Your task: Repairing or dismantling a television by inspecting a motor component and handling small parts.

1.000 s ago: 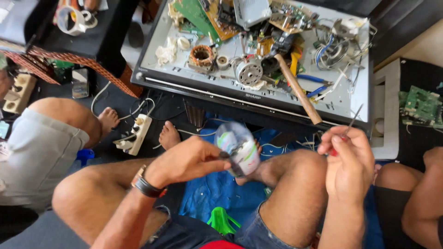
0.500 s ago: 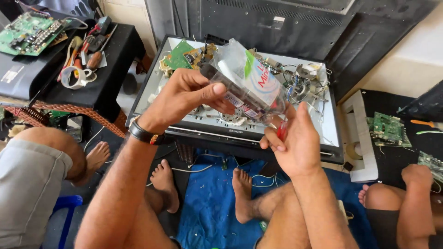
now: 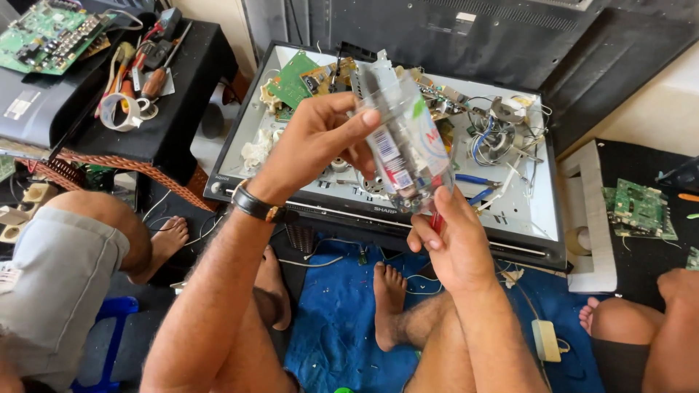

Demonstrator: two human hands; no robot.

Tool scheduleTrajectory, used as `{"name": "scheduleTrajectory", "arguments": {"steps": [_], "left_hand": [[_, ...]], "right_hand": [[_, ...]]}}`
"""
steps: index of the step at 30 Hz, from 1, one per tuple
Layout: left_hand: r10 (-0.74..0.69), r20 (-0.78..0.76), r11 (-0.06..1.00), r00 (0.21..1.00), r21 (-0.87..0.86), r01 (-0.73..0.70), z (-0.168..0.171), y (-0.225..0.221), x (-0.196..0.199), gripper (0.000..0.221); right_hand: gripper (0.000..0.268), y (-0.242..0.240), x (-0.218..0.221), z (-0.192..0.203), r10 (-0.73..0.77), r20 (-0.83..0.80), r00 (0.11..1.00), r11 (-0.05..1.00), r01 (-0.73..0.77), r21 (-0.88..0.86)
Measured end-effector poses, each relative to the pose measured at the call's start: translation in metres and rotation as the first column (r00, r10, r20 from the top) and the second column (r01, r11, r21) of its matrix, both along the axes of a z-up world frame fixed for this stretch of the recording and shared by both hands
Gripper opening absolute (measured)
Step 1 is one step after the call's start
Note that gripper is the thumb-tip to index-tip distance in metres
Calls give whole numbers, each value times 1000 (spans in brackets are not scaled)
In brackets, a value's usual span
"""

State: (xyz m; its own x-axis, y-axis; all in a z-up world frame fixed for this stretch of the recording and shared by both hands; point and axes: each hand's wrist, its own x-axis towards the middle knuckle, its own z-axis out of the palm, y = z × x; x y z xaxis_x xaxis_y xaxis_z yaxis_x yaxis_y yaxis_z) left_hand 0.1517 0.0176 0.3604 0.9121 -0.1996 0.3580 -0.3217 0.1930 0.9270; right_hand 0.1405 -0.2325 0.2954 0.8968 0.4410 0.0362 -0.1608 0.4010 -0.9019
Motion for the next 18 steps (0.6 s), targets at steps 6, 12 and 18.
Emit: {"name": "scheduleTrajectory", "arguments": {"steps": [6,12,18], "left_hand": [[109,104,991,989,62,-116,21,-21,-16,30],[242,190,969,952,-100,-226,0,-31,-6,49],[184,-58,977,981,120,-176,-5,-46,-10,90]], "right_hand": [[69,-2,-3,17,60,-83,995,994,-52,99],[67,-12,0,25,122,-200,972,947,-54,316],[78,-13,-2,26,131,-186,974,928,-55,369]]}}
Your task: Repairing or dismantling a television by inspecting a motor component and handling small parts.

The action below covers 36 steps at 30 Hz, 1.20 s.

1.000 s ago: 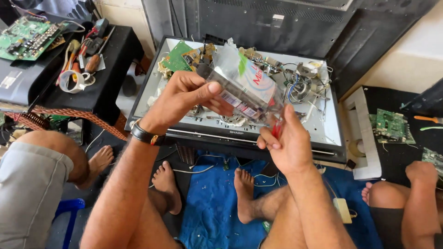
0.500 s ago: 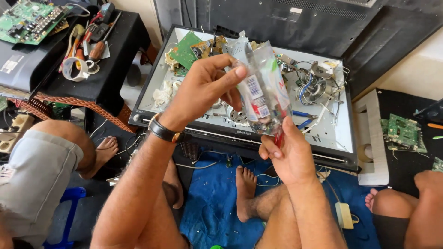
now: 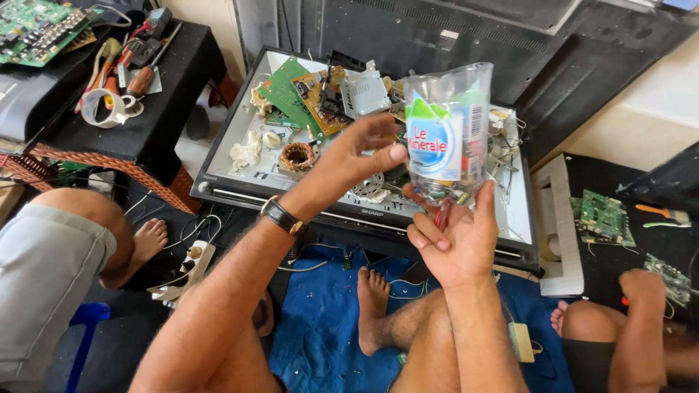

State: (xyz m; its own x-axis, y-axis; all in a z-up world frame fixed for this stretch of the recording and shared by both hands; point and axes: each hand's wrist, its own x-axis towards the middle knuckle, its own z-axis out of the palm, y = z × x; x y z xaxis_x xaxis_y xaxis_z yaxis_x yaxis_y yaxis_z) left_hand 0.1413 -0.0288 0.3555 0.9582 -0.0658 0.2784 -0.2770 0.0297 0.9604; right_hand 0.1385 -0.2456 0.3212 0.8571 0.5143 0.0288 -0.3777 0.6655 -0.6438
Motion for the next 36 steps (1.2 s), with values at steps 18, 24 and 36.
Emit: {"name": "scheduleTrajectory", "arguments": {"steps": [18,24,36], "left_hand": [[-293,-143,659,945,-747,91,-42,-31,14,64],[-266,-73,613,961,-782,111,-20,-16,9,76],[-158,-105,486,982,-874,-15,-21,-4,19,78]], "right_hand": [[70,5,-10,-20,-25,167,986,965,67,-255],[32,2,-12,-28,-181,310,933,945,252,-207],[44,22,-33,-19,-23,670,742,795,420,-437]]}}
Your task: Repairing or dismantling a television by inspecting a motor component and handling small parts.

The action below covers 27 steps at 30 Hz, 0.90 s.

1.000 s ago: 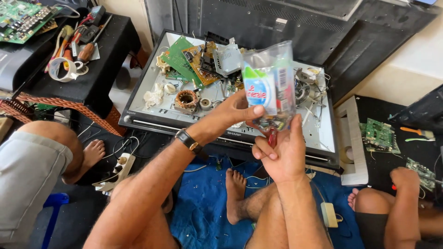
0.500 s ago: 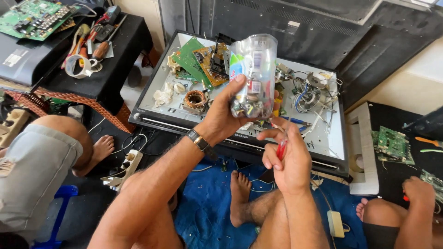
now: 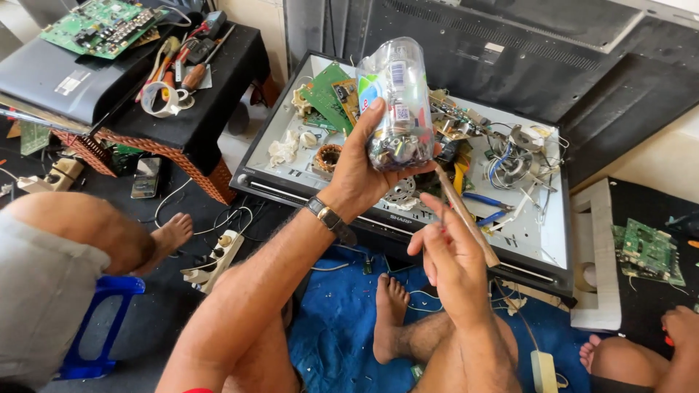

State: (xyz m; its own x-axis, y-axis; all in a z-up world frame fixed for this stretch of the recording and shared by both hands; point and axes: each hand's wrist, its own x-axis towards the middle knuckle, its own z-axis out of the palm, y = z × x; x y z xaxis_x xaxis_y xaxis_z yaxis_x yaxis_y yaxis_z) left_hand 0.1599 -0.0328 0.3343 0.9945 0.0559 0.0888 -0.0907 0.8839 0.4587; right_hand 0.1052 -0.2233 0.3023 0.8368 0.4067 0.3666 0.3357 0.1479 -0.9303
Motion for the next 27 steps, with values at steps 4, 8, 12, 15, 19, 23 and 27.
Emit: {"name": "scheduleTrajectory", "arguments": {"steps": [4,8,12,15,19,23,27], "left_hand": [[6,43,1000,999,18,-7,-1,2,-2,78],[-3,93,999,996,48,-1,-1,2,-5,75],[15,58,1000,998,26,-16,3,-1,-9,77],[9,25,1000,1000,0,-9,6,0,-11,76],[-36,61,997,997,-69,41,5,1,-11,69],[-24,42,999,999,-43,25,9,0,-13,75],[-17,59,999,998,-42,20,7,-1,-12,74]], "right_hand": [[44,3,-9,4,-17,-98,995,992,4,-123],[30,-2,-8,-3,-57,-228,972,994,34,-105],[23,-2,-6,-2,-71,-182,981,997,72,-2],[27,-3,-6,-1,-97,-200,975,994,106,31],[30,-3,-7,3,-123,-191,974,991,131,27],[30,-3,-7,4,-132,-185,974,990,139,29],[31,-4,-6,3,-133,-189,973,988,144,49]]}}
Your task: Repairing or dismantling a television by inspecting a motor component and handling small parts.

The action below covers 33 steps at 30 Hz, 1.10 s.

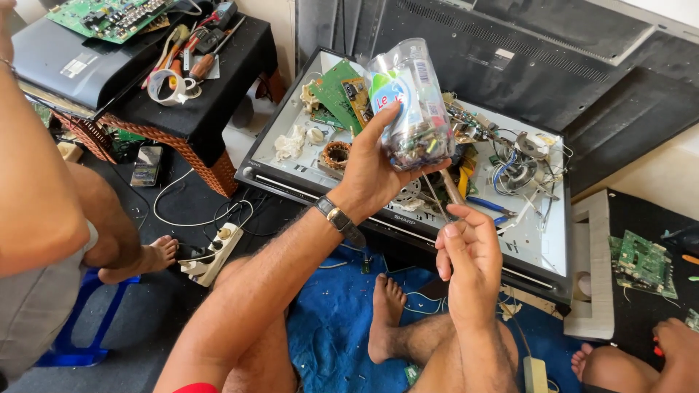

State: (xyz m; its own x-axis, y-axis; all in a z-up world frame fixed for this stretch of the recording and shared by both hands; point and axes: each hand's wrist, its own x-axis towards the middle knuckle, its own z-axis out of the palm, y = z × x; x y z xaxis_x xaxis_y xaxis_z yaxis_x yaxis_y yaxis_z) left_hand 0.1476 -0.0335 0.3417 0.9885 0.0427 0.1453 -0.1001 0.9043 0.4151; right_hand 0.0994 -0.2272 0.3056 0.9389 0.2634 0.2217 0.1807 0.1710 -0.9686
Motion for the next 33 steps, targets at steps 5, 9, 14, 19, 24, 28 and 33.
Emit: {"name": "scheduleTrajectory", "arguments": {"steps": [5,9,14,19,24,28,33], "left_hand": [[54,-34,997,998,53,-52,-1,-2,0,63],[136,-88,978,987,169,-119,2,-7,-1,67],[202,122,961,972,169,-221,-8,-7,1,42],[255,91,946,963,183,-268,-12,-8,6,48],[282,45,933,958,219,-285,-13,-11,5,54],[293,-11,937,956,202,-285,-8,-16,-1,58],[226,29,964,974,136,-228,-16,-18,3,55]], "right_hand": [[31,-3,3,-1,-9,4,1000,1000,9,21],[31,-5,2,2,-13,-24,1000,999,14,45],[27,-8,2,1,-25,-49,998,996,29,89],[30,-8,2,2,-38,-74,997,994,45,98],[31,-6,1,2,-24,-77,997,997,30,69],[31,-4,1,2,-3,-73,997,999,7,48],[31,-2,2,2,-2,-61,998,1000,3,9]]}}
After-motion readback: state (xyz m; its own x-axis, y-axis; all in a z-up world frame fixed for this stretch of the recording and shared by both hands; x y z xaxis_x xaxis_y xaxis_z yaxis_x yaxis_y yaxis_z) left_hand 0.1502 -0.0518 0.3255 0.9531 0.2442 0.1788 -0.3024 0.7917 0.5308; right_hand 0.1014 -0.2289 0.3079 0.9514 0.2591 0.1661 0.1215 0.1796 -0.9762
